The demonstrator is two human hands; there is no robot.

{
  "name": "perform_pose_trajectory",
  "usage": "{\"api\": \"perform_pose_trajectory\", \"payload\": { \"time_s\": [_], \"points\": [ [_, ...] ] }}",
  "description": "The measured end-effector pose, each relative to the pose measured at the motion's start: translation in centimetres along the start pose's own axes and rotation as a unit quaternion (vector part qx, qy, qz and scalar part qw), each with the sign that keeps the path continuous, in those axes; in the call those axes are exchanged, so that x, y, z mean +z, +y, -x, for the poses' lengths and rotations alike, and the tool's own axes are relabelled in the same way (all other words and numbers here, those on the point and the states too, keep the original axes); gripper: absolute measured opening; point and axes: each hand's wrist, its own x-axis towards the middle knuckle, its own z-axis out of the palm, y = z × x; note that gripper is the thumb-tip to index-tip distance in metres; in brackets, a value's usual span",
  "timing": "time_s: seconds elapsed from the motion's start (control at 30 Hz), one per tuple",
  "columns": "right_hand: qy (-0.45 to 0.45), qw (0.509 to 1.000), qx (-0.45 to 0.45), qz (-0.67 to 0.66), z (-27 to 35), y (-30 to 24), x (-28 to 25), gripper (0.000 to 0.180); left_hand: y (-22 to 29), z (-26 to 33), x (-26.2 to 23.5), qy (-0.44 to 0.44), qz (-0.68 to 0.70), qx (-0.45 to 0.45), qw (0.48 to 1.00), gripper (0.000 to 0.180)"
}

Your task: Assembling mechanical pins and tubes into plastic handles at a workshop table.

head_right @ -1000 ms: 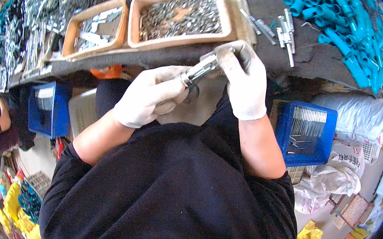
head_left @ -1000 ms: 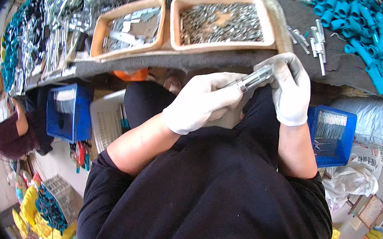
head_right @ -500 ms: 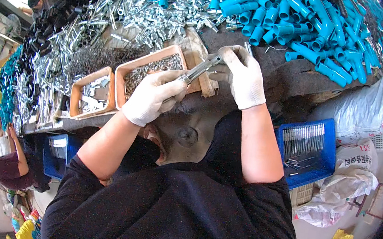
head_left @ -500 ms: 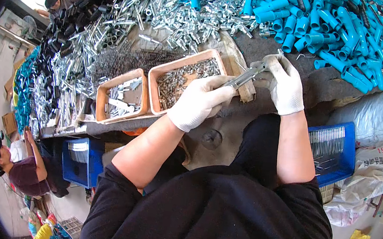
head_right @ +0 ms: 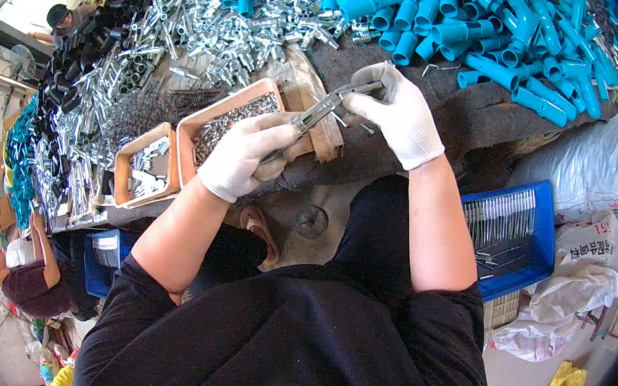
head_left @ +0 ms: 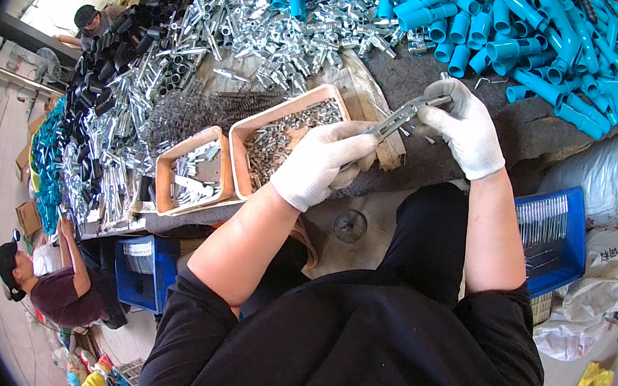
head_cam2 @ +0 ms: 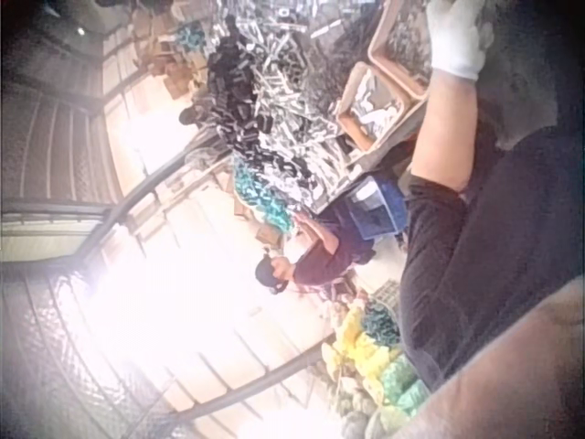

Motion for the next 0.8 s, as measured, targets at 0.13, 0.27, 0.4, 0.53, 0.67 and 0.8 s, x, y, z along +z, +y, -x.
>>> {"api": "perform_pose_trajectory", "payload": {
  "time_s": [0.13,0.27,0.4,0.53,0.67,0.8],
  "points": [
    [-0.116,0.984,-0.003,0.132,-0.4,-1.5,-1.1,0.018,0.5,0.1,0.4,0.006,-0.089,-0.005,0.996,0.043],
    [-0.215,0.902,-0.126,0.353,-0.4,-3.3,-1.6,0.017,1.2,0.4,0.9,0.029,-0.370,0.101,0.923,0.045],
    [-0.195,0.778,-0.222,0.554,0.2,-4.1,-2.6,0.013,1.0,0.7,0.9,0.076,-0.455,0.121,0.879,0.045],
    [-0.067,0.759,-0.222,0.608,1.5,-4.7,-5.4,0.015,0.0,1.1,0.1,0.112,-0.388,0.152,0.902,0.039],
    [0.043,0.762,-0.131,0.633,4.0,-4.7,-8.9,0.017,-0.3,1.8,1.0,0.118,-0.316,0.116,0.934,0.033],
    [0.185,0.762,-0.107,0.611,8.8,-4.5,-14.3,0.020,-1.2,4.0,1.8,0.150,-0.248,0.080,0.954,0.036]
  ]
}}
